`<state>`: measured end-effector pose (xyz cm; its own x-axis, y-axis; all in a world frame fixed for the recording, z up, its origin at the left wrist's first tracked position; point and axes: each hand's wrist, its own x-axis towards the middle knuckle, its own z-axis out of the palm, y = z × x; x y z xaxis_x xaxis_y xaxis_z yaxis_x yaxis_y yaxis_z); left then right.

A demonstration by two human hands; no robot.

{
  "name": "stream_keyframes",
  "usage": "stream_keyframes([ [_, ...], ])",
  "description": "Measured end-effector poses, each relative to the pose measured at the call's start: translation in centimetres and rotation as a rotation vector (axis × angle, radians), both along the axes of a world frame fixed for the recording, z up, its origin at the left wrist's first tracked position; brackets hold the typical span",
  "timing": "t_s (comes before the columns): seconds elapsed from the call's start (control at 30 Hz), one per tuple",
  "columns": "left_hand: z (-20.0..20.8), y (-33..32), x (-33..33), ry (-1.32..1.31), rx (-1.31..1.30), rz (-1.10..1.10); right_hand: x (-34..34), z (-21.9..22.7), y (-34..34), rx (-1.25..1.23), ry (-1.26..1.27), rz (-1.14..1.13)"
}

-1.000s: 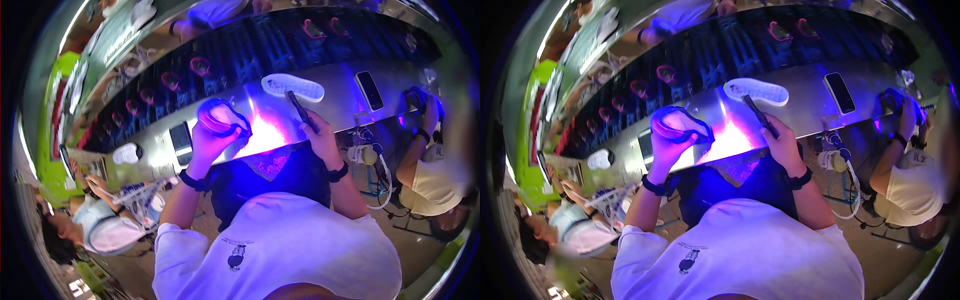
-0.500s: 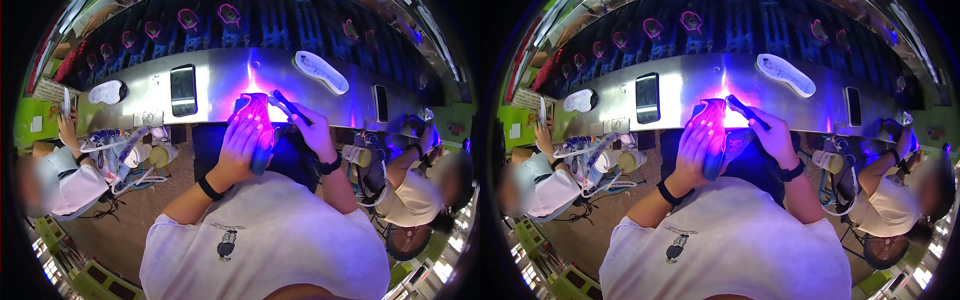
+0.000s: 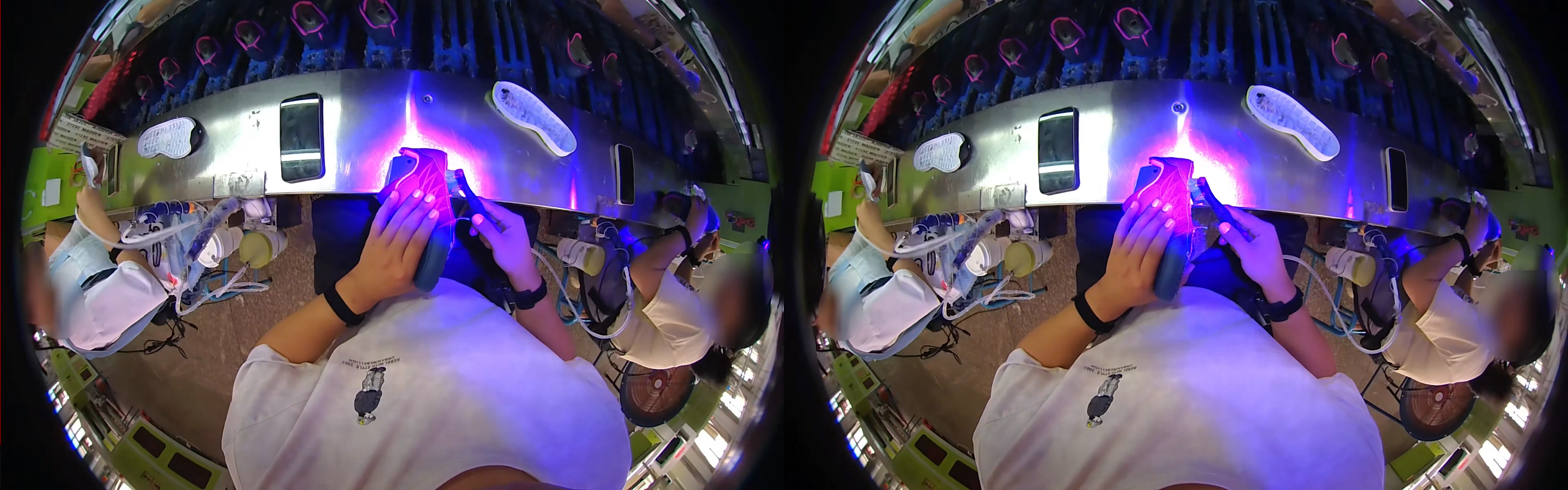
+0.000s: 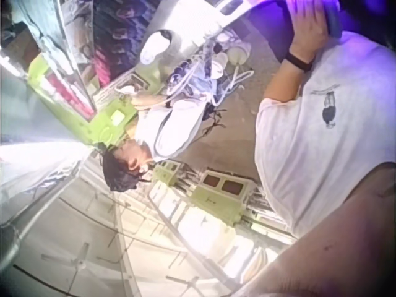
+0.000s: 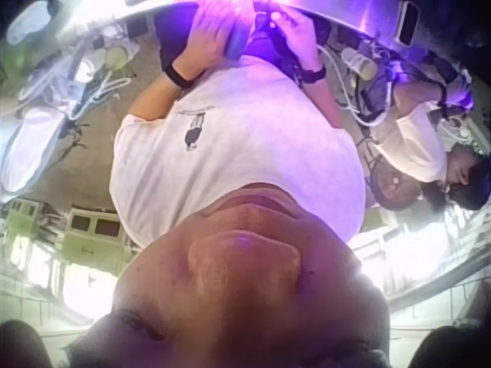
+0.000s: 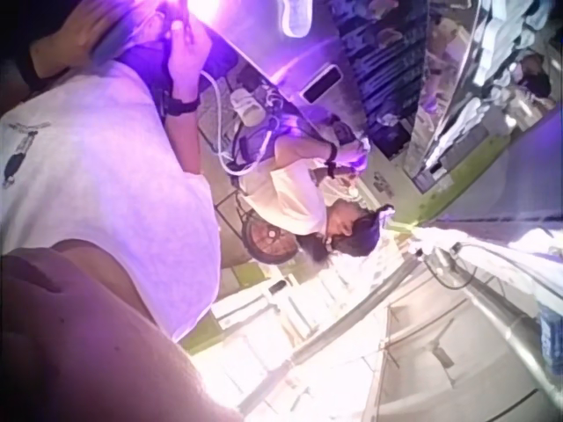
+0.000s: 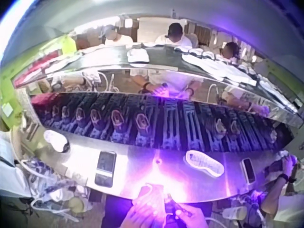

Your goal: The recorder is applying a substance, likely adhesive or a coating, to the upper edges and soles of shoes using a brush and a specialized light source.

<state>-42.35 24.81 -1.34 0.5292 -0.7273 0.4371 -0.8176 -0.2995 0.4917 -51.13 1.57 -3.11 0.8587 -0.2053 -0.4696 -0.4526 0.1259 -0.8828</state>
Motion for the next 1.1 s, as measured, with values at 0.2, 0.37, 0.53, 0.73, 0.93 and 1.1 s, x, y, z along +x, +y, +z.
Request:
stream_keyframes([
  [0.2, -0.2, 0.1, 0.0, -0.009, 0.052, -0.023, -1.2, 0.7, 0.2, 0.032, -0.087, 0.026],
  [0.37, 0.3, -0.2, 0.1, -0.017, 0.049, -0.016, -2.4, 1.9, -1.2, 0.104, -0.039, 0.117],
  [0.53, 0.6, -0.5, 0.1, -0.024, 0.064, -0.012, 1.0, 0.7, -2.0, 0.044, -0.034, 0.102],
  [0.73, 1.0, -1.6, 0.4, -0.105, 0.094, -0.018, -2.0, 2.3, -2.1, 0.152, -0.018, 0.113],
  [0.93, 2.5, -3.6, -0.3, -0.078, 0.142, 0.0, -4.6, 4.6, -2.7, 0.033, 0.016, 0.085],
  [1.1, 3.4, -5.2, -0.6, -0.063, 0.211, 0.057, -5.5, 4.5, -3.2, 0.052, -0.014, 0.037],
])
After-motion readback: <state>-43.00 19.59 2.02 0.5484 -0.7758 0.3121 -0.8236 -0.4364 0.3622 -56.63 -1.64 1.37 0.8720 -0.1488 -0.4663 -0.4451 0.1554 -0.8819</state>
